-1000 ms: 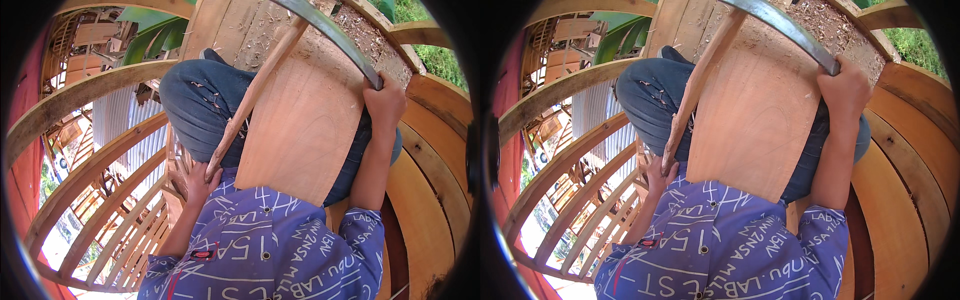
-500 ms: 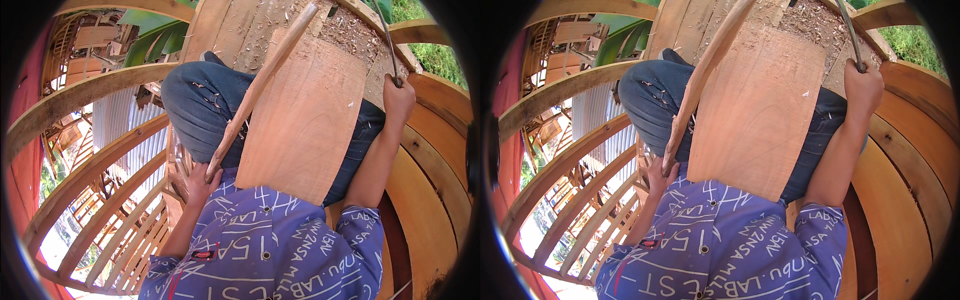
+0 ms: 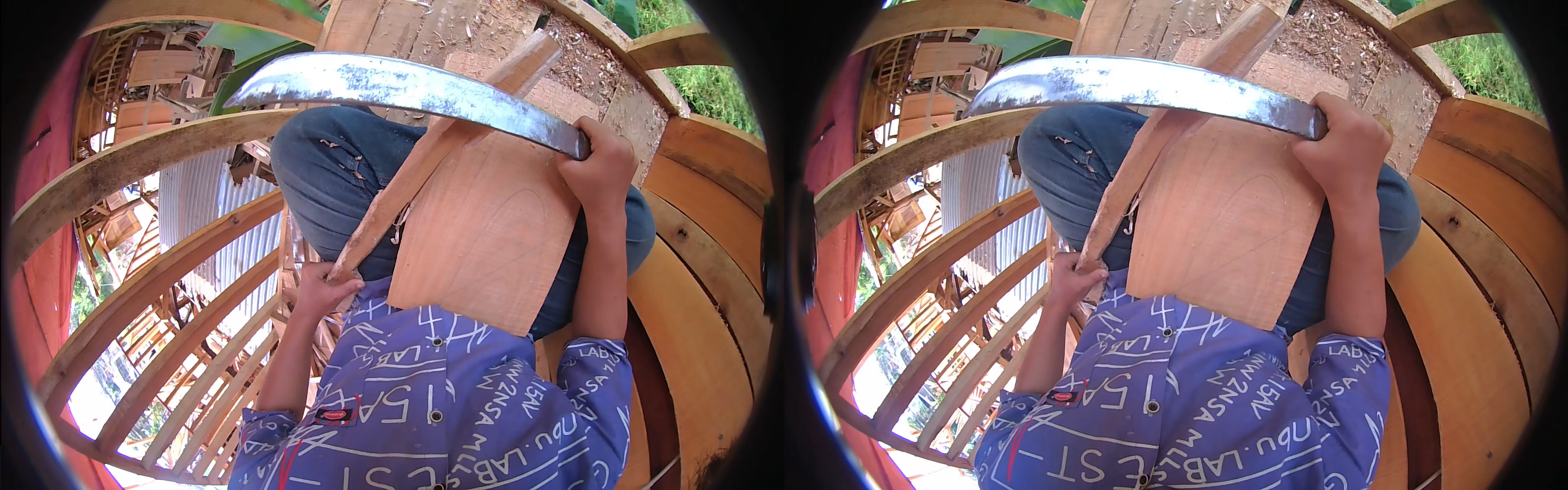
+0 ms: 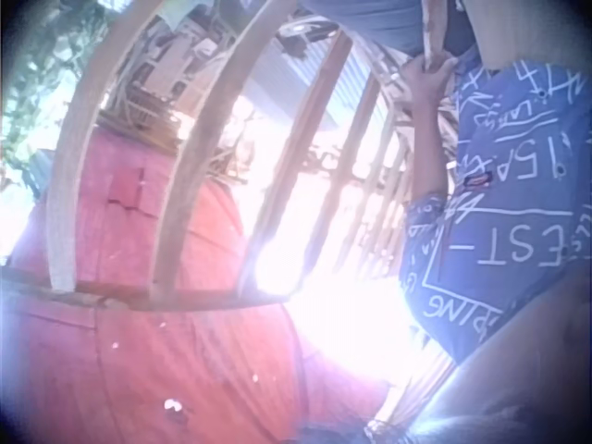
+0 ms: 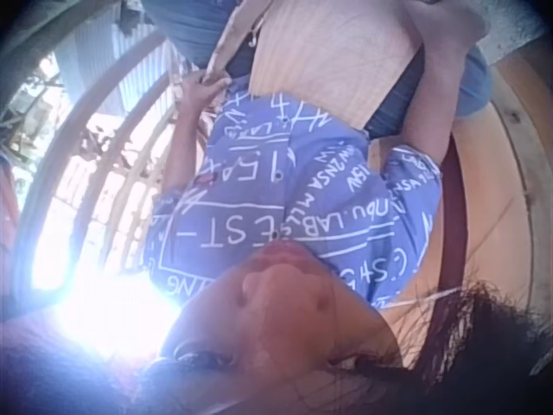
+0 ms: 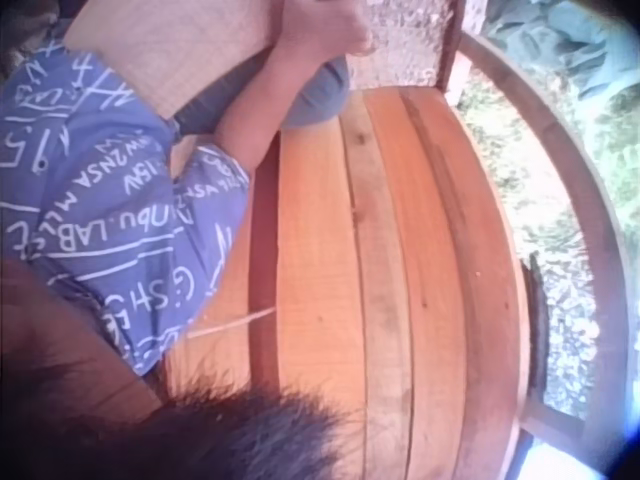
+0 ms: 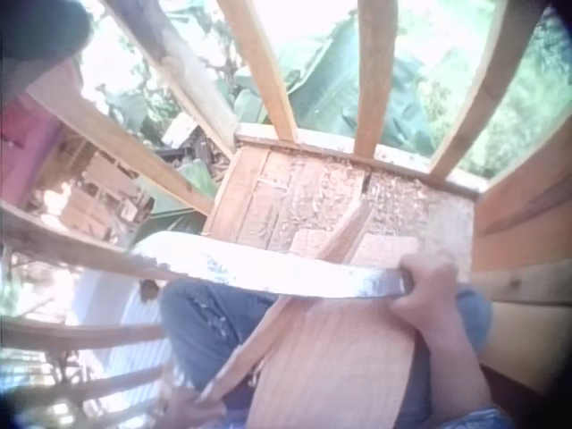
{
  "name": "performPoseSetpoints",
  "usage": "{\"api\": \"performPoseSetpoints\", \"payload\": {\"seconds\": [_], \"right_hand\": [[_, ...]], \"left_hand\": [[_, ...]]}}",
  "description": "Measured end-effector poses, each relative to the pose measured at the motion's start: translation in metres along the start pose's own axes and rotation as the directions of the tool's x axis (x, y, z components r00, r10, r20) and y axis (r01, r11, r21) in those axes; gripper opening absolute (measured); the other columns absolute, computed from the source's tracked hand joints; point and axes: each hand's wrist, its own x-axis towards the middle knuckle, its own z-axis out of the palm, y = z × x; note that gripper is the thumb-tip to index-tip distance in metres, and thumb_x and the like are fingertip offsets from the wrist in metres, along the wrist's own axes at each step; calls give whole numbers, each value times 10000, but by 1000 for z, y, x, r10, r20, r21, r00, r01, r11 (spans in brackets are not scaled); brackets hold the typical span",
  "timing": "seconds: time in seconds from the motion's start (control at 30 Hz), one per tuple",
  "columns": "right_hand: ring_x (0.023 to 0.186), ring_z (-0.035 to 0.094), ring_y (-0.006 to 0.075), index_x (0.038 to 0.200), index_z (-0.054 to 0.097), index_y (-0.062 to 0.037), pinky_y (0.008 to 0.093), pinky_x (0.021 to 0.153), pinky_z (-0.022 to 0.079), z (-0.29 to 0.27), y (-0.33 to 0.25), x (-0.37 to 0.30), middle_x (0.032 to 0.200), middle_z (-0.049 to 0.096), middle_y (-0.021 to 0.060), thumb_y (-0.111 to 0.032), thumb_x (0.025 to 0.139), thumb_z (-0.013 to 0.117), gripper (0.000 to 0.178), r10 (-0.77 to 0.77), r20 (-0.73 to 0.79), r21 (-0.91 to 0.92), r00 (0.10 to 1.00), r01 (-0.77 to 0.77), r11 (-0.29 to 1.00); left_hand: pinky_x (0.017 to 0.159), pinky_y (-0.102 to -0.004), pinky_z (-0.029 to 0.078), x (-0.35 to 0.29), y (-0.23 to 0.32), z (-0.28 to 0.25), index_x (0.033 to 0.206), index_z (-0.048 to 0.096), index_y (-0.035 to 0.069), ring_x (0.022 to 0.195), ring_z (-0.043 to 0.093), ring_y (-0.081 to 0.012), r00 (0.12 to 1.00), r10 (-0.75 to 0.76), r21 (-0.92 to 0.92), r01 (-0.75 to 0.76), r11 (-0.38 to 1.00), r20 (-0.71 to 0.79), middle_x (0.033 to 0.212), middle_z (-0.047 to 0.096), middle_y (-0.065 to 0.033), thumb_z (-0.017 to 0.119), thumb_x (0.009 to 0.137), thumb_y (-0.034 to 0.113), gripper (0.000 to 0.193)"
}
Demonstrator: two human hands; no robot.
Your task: The person sits cross-legged on a wooden platform and uses a large curved blade to shave and shape a long, thin piece of wood. They hold the wood steady with their left hand while repeatedly drawing the blade along its length to remove thin strips of material.
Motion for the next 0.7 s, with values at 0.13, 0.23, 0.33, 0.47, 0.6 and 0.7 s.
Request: {"api": "performPoseSetpoints", "payload": {"seconds": [0.13, 0.23, 0.33, 0.47, 0.6, 0.7], "right_hand": [[580, 596, 270, 717, 634, -99, 351, 535, 448, -3, -5, 1, 621, 593, 62, -167, 552, 697, 189, -116, -29, 66, 993, 117, 991], [571, 584, 265, 695, 616, -99, 358, 528, 436, -6, -2, 4, 617, 579, 54, -166, 554, 701, 178, -224, -68, 71, 972, 228, 971], [569, 576, 260, 683, 607, -103, 364, 525, 428, -7, 6, 7, 617, 570, 46, -172, 558, 706, 173, -331, -90, 46, 939, 336, 941], [588, 587, 255, 700, 622, -104, 357, 530, 438, -15, 7, 6, 635, 586, 36, -170, 553, 697, 178, -340, -104, -8, 935, 341, 940], [601, 614, 257, 740, 657, -119, 344, 530, 455, -15, 23, 6, 647, 616, 48, -185, 581, 687, 174, -145, -150, 19, 978, 150, 989], [601, 627, 262, 757, 671, -132, 343, 529, 463, -13, 28, 7, 642, 626, 60, -198, 602, 686, 170, -30, -158, 2, 987, 31, 1000]], "left_hand": [[495, -282, 404, 7, 0, -9, 675, 684, -32, 530, 481, -64, 994, -72, -31, 74, 997, 77, 514, 542, -17, 863, 645, 361, 433], [493, -284, 402, 10, -1, -16, 669, 686, -32, 523, 479, -69, 986, -109, -83, 120, 989, 129, 513, 541, -9, 858, 653, 350, 419], [486, -282, 393, 14, -3, -22, 632, 660, -31, 508, 466, -77, 984, -73, -118, 93, 989, 164, 501, 521, 1, 821, 686, 443, 503], [490, -274, 386, 17, -32, -26, 538, 577, -18, 481, 443, -94, 984, 90, -97, -76, 992, 155, 471, 468, 13, 677, 742, 674, 729], [521, -252, 398, 20, -24, -33, 585, 571, 13, 516, 479, -100, 966, 34, -176, 13, 984, 258, 526, 496, 7, 548, 734, 799, 800], [527, -246, 400, 12, -1, -32, 665, 593, 32, 561, 508, -100, 952, -80, -305, 173, 936, 295, 594, 538, 2, 540, 732, 799, 772]]}}
